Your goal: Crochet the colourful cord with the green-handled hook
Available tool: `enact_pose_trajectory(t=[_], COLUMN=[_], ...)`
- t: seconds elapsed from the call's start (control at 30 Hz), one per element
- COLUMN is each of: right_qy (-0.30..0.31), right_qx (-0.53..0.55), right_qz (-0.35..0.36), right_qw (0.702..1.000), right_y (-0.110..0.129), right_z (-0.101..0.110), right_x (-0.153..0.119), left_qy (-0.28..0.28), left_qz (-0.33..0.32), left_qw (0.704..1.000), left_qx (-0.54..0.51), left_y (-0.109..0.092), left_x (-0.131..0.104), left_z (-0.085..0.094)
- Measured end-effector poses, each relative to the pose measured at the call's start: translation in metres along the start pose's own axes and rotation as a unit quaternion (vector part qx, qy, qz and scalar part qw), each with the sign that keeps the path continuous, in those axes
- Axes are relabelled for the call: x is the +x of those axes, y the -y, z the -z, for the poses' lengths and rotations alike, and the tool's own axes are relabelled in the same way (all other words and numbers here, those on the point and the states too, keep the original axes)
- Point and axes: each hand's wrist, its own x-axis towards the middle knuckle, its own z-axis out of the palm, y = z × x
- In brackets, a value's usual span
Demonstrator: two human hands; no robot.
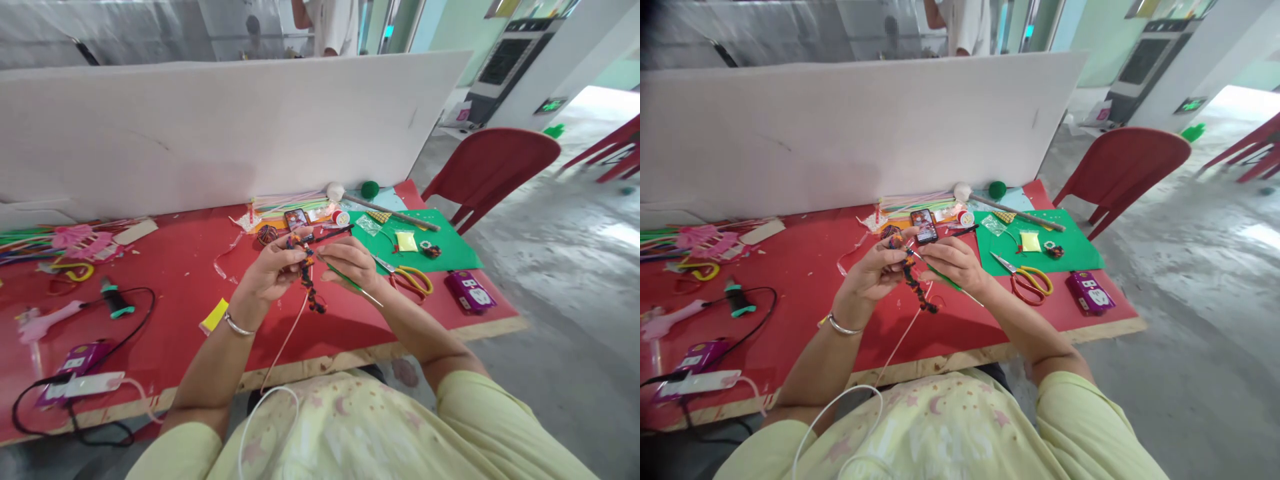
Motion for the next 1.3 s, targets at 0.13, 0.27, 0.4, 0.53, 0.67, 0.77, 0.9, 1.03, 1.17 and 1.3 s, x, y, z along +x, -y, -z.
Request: enact_pose_trajectory(t=[0.13, 0.27, 0.4, 0.53, 0.67, 0.77, 0.9, 1.03, 1.17, 1.3], right_qy=[0.030, 0.079, 0.097, 0.087, 0.094, 0.094, 0.065, 0.053, 0.008, -0.084], right_qx=[0.016, 0.028, 0.085, 0.171, 0.214, 0.223, 0.253, 0.331, 0.364, 0.222], right_qz=[0.034, 0.032, -0.006, -0.053, -0.101, -0.117, -0.172, -0.293, -0.387, -0.425], right_qw=[0.999, 0.996, 0.992, 0.980, 0.967, 0.963, 0.950, 0.895, 0.847, 0.874], right_y=[-0.006, -0.011, -0.013, -0.016, -0.017, -0.015, -0.010, -0.006, 0.007, 0.031], right_z=[0.008, 0.018, 0.023, 0.025, 0.026, 0.026, 0.024, 0.016, -0.005, -0.028], right_x=[0.006, 0.012, 0.014, 0.015, 0.017, 0.020, 0.019, 0.010, 0.001, 0.003], left_qy=[-0.006, -0.017, -0.005, 0.011, 0.031, 0.041, 0.042, 0.030, -0.023, -0.110], left_qz=[0.007, -0.002, -0.005, 0.003, 0.008, 0.007, -0.007, -0.040, -0.144, -0.257], left_qw=[1.000, 1.000, 1.000, 0.999, 0.999, 0.999, 0.998, 0.997, 0.986, 0.954], left_qx=[-0.001, 0.018, 0.028, 0.033, 0.030, 0.031, 0.041, 0.067, 0.079, 0.110], left_y=[-0.004, -0.007, -0.007, -0.005, -0.003, -0.004, -0.004, -0.001, 0.010, 0.027], left_x=[0.000, 0.000, 0.003, 0.006, 0.008, 0.007, 0.006, 0.007, 0.011, 0.016], left_z=[0.003, 0.003, 0.005, 0.008, 0.009, 0.009, 0.009, 0.005, -0.003, -0.007])
